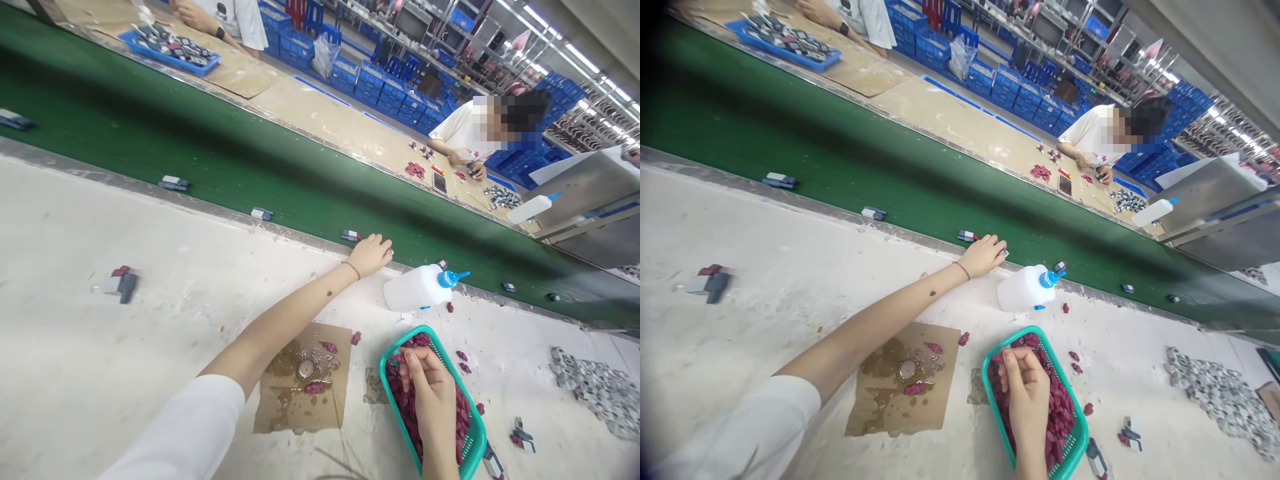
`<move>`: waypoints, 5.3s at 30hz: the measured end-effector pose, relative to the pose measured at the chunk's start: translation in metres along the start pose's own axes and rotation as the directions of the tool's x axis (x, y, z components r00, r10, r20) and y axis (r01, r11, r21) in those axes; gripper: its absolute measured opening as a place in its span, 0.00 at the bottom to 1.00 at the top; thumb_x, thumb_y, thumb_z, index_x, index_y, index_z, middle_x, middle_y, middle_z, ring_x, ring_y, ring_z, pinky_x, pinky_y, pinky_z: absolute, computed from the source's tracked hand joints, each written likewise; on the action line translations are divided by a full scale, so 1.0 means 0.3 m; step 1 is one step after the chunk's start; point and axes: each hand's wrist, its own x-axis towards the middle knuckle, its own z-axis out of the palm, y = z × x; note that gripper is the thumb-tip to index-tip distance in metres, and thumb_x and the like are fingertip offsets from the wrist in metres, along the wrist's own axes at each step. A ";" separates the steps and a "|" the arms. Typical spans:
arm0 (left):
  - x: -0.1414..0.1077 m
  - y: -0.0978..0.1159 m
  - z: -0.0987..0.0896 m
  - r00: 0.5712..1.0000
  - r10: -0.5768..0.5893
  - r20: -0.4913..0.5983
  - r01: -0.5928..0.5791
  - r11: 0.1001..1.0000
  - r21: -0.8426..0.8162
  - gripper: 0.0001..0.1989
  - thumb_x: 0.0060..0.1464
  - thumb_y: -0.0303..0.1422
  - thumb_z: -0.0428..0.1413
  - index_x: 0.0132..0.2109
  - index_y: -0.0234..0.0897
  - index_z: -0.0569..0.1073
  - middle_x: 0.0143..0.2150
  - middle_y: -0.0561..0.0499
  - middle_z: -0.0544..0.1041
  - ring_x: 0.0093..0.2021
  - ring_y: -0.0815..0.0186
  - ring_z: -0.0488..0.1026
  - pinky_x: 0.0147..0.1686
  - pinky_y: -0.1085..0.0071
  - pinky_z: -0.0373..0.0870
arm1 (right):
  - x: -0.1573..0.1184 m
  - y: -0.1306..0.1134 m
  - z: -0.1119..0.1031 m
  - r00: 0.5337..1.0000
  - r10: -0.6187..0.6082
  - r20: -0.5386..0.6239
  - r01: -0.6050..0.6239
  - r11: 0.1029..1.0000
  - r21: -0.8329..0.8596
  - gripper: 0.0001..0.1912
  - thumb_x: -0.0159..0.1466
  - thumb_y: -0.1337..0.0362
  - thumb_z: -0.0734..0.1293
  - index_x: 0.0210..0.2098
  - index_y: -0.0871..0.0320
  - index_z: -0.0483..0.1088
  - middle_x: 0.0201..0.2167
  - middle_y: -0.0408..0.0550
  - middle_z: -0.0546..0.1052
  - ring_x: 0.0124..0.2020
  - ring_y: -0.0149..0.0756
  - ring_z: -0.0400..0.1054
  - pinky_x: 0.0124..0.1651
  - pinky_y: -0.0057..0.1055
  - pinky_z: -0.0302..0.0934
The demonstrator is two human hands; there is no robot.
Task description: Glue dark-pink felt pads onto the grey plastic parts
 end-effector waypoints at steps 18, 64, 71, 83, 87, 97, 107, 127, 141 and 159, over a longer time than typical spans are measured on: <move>-0.690 -0.064 -0.296 0.889 -0.334 0.314 0.433 0.387 -0.814 0.22 0.46 0.49 0.66 0.36 0.35 0.72 0.31 0.49 0.78 0.32 0.66 0.76 0.35 0.70 0.72 | -0.057 0.061 0.308 0.612 -0.529 0.587 0.763 0.591 -0.262 0.20 0.74 0.62 0.54 0.29 0.54 0.68 0.23 0.45 0.75 0.24 0.36 0.69 0.28 0.29 0.60; -0.861 -0.051 -0.193 0.997 -0.024 0.078 0.050 0.933 -0.357 0.15 0.68 0.39 0.46 0.47 0.37 0.74 0.39 0.46 0.76 0.39 0.62 0.73 0.41 0.68 0.70 | -0.056 0.021 0.320 0.901 -0.169 0.399 0.123 0.983 0.138 0.12 0.64 0.55 0.68 0.31 0.57 0.76 0.19 0.42 0.74 0.21 0.31 0.68 0.25 0.25 0.64; -0.875 -0.066 -0.187 0.969 -0.202 0.140 0.245 0.841 -0.483 0.11 0.63 0.42 0.50 0.45 0.39 0.62 0.36 0.50 0.72 0.33 0.64 0.68 0.35 0.68 0.65 | -0.036 0.000 0.294 0.859 -0.176 0.480 0.122 0.983 0.140 0.08 0.64 0.58 0.69 0.37 0.55 0.76 0.30 0.46 0.80 0.28 0.34 0.74 0.29 0.26 0.68; -0.855 -0.057 -0.213 0.956 -0.221 0.194 0.293 0.766 -0.572 0.13 0.61 0.44 0.51 0.39 0.37 0.67 0.32 0.53 0.70 0.30 0.67 0.65 0.31 0.71 0.62 | 0.000 -0.014 0.285 0.748 -0.317 0.583 0.305 0.944 0.123 0.07 0.67 0.62 0.66 0.35 0.54 0.76 0.32 0.48 0.80 0.34 0.37 0.75 0.37 0.30 0.70; -0.852 -0.052 -0.213 0.953 -0.205 0.221 0.295 0.792 -0.535 0.13 0.62 0.43 0.50 0.39 0.38 0.67 0.33 0.51 0.73 0.31 0.66 0.67 0.32 0.71 0.62 | 0.003 -0.023 0.286 0.682 -0.393 0.617 0.396 0.908 0.141 0.06 0.67 0.66 0.65 0.36 0.54 0.75 0.32 0.47 0.80 0.34 0.35 0.75 0.38 0.29 0.70; -0.851 -0.053 -0.216 0.956 -0.168 0.242 0.264 0.854 -0.449 0.11 0.63 0.41 0.48 0.40 0.38 0.68 0.32 0.51 0.74 0.29 0.66 0.68 0.29 0.72 0.63 | -0.022 0.001 0.294 0.741 -0.357 0.569 0.353 0.928 0.121 0.07 0.64 0.67 0.67 0.29 0.54 0.73 0.28 0.45 0.81 0.30 0.35 0.76 0.34 0.28 0.70; -0.595 -0.074 -0.330 0.991 -0.084 0.107 0.117 0.926 -0.360 0.13 0.60 0.43 0.56 0.42 0.37 0.74 0.38 0.49 0.80 0.39 0.62 0.76 0.40 0.69 0.70 | -0.027 0.035 0.286 0.895 -0.247 0.371 0.211 0.968 0.136 0.16 0.68 0.63 0.64 0.55 0.54 0.66 0.39 0.49 0.81 0.40 0.37 0.77 0.44 0.33 0.71; -0.056 -0.303 -0.255 0.990 0.123 0.066 -0.139 0.851 0.506 0.13 0.68 0.30 0.42 0.46 0.33 0.71 0.43 0.42 0.71 0.46 0.55 0.70 0.52 0.58 0.66 | -0.038 0.018 0.267 0.861 -0.330 0.387 0.330 0.941 0.069 0.13 0.66 0.69 0.60 0.48 0.57 0.71 0.36 0.48 0.80 0.36 0.36 0.76 0.40 0.30 0.71; 0.102 -0.031 0.087 0.930 0.206 0.305 -0.331 0.829 0.450 0.13 0.65 0.36 0.51 0.52 0.33 0.71 0.54 0.38 0.70 0.52 0.53 0.68 0.45 0.64 0.69 | -0.005 0.078 -0.110 0.966 -0.250 -0.058 0.147 0.725 -0.672 0.12 0.67 0.56 0.60 0.40 0.53 0.73 0.36 0.52 0.78 0.38 0.48 0.72 0.41 0.43 0.65; -0.404 -0.175 -0.235 0.868 0.325 0.375 -0.466 0.792 0.394 0.14 0.68 0.38 0.47 0.50 0.34 0.72 0.46 0.41 0.78 0.46 0.56 0.74 0.48 0.61 0.69 | 0.017 0.041 -0.102 0.998 0.053 -0.015 -0.053 0.998 0.038 0.16 0.57 0.48 0.71 0.34 0.55 0.75 0.30 0.50 0.79 0.29 0.42 0.73 0.31 0.36 0.69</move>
